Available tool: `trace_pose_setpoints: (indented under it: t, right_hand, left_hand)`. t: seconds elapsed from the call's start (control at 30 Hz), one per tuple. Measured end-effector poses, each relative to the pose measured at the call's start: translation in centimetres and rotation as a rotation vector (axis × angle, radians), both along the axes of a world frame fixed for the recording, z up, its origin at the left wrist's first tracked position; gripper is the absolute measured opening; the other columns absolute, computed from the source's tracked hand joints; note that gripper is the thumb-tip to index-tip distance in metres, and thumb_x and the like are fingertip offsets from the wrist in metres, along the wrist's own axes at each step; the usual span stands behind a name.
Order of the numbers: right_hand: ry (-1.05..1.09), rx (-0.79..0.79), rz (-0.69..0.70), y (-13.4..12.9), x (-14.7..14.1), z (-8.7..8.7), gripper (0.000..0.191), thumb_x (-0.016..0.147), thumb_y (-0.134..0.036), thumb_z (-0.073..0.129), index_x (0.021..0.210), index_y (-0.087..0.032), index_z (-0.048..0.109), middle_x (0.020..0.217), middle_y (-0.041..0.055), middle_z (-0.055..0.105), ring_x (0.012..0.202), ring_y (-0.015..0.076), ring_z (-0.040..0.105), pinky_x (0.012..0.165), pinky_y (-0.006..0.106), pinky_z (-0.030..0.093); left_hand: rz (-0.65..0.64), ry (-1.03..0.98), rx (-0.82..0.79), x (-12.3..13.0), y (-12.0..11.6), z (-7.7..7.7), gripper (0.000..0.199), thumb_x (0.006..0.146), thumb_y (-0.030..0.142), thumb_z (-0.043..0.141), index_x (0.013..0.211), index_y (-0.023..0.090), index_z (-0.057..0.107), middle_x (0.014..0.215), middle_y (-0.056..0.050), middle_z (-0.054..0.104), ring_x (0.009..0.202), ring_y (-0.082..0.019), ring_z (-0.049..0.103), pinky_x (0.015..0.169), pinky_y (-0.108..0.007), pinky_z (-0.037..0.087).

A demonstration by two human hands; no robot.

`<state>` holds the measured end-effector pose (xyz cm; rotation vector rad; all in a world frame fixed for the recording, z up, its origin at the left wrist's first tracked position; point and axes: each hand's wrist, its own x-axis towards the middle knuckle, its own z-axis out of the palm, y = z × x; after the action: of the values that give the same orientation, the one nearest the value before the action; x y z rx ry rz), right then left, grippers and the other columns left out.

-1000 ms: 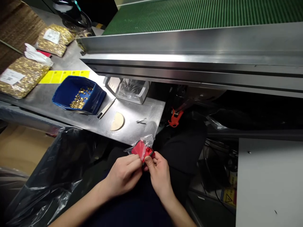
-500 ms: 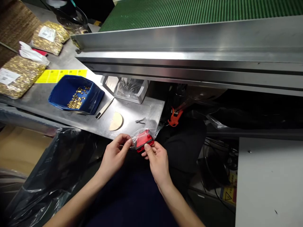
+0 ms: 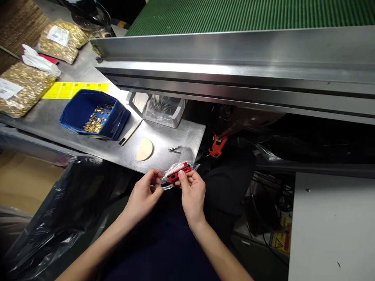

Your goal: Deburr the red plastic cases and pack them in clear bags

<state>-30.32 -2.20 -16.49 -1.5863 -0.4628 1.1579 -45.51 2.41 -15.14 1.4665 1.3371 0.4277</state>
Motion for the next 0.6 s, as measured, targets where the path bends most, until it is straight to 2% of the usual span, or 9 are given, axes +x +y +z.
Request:
trace_pose_setpoints:
  t: [0.07, 0.17, 0.23, 0.27, 0.33, 0.4, 0.5, 0.6]
  right_hand:
    - [-0.01, 0.006, 0.004, 0.1, 0.0, -0.1, 0.031, 0.093, -0.049, 0.071, 0.088, -0.018, 0.068, 0.078, 0.0025, 0.074, 0.069, 0.0159, 0.071, 0.067, 0.026, 0.057]
    - [-0.049, -0.006, 0.031, 0.3, -0.1, -0.3, 0.032, 0.094, -0.05, 0.07, 0.089, -0.018, 0.068, 0.079, 0.0033, 0.075, 0.069, 0.0173, 0.071, 0.065, 0.027, 0.056]
    - [-0.073, -0.016, 0.055, 0.3, -0.1, -0.3, 0.034, 0.094, -0.052, 0.068, 0.092, -0.018, 0.068, 0.08, 0.0038, 0.075, 0.067, 0.0176, 0.071, 0.063, 0.027, 0.055]
    - [-0.087, -0.019, 0.069, 0.3, -0.1, -0.2, 0.035, 0.095, -0.053, 0.066, 0.094, -0.019, 0.068, 0.082, 0.0042, 0.075, 0.067, 0.0176, 0.07, 0.063, 0.027, 0.055]
    - [-0.143, -0.037, 0.128, 0.3, 0.0, 0.0, 0.037, 0.097, -0.056, 0.061, 0.097, -0.02, 0.068, 0.085, 0.0048, 0.075, 0.068, 0.0181, 0.07, 0.063, 0.027, 0.054]
    - [-0.297, -0.102, 0.257, 0.1, 0.5, 0.4, 0.039, 0.102, -0.056, 0.051, 0.099, -0.022, 0.069, 0.084, 0.0041, 0.075, 0.069, 0.0192, 0.07, 0.063, 0.028, 0.051]
    - [-0.709, -0.221, 0.533, -0.6, 2.0, 1.1, 0.041, 0.107, -0.05, 0.04, 0.096, -0.025, 0.069, 0.081, 0.0035, 0.075, 0.072, 0.0224, 0.07, 0.065, 0.032, 0.044]
    - [-1.092, -0.196, 0.725, -1.7, 4.0, 1.5, 0.033, 0.108, -0.038, 0.043, 0.094, -0.024, 0.069, 0.088, 0.005, 0.076, 0.084, 0.0256, 0.069, 0.073, 0.036, 0.041]
  left_hand:
    - [0.067, -0.064, 0.042, 0.5, -0.3, 0.7, 0.027, 0.084, 0.004, 0.052, 0.1, 0.024, 0.056, 0.09, 0.003, 0.058, 0.079, -0.014, 0.058, 0.066, -0.025, 0.046]
    - [0.185, -0.338, 0.033, 1.8, -0.7, 1.9, 0.022, 0.09, 0.008, 0.051, 0.104, 0.025, 0.055, 0.091, 0.002, 0.059, 0.08, -0.015, 0.062, 0.065, -0.026, 0.052]
    - [0.203, -0.495, 0.035, 2.5, -0.6, 2.6, 0.019, 0.095, 0.012, 0.052, 0.107, 0.026, 0.053, 0.091, 0.002, 0.058, 0.077, -0.015, 0.064, 0.066, -0.027, 0.055]
    - [0.187, -0.502, 0.073, 2.7, -0.4, 2.8, 0.018, 0.096, 0.013, 0.054, 0.108, 0.026, 0.053, 0.093, 0.001, 0.059, 0.08, -0.015, 0.065, 0.069, -0.029, 0.056]
    - [0.117, -0.354, 0.216, 2.9, 0.3, 2.6, 0.018, 0.096, 0.017, 0.059, 0.111, 0.026, 0.055, 0.102, -0.001, 0.062, 0.094, -0.018, 0.065, 0.084, -0.035, 0.056]
    - [0.043, -0.145, 0.325, 2.8, 1.0, 1.9, 0.026, 0.094, 0.021, 0.066, 0.119, 0.025, 0.057, 0.115, -0.005, 0.064, 0.111, -0.023, 0.062, 0.099, -0.041, 0.05]
    - [0.007, -0.042, 0.249, 2.5, 1.8, 0.4, 0.039, 0.094, 0.03, 0.07, 0.129, 0.025, 0.056, 0.127, -0.008, 0.064, 0.122, -0.026, 0.06, 0.103, -0.044, 0.049]
    - [0.014, -0.063, 0.16, 2.4, 2.2, -0.4, 0.042, 0.093, 0.035, 0.071, 0.131, 0.025, 0.056, 0.129, -0.008, 0.065, 0.117, -0.025, 0.062, 0.099, -0.042, 0.052]
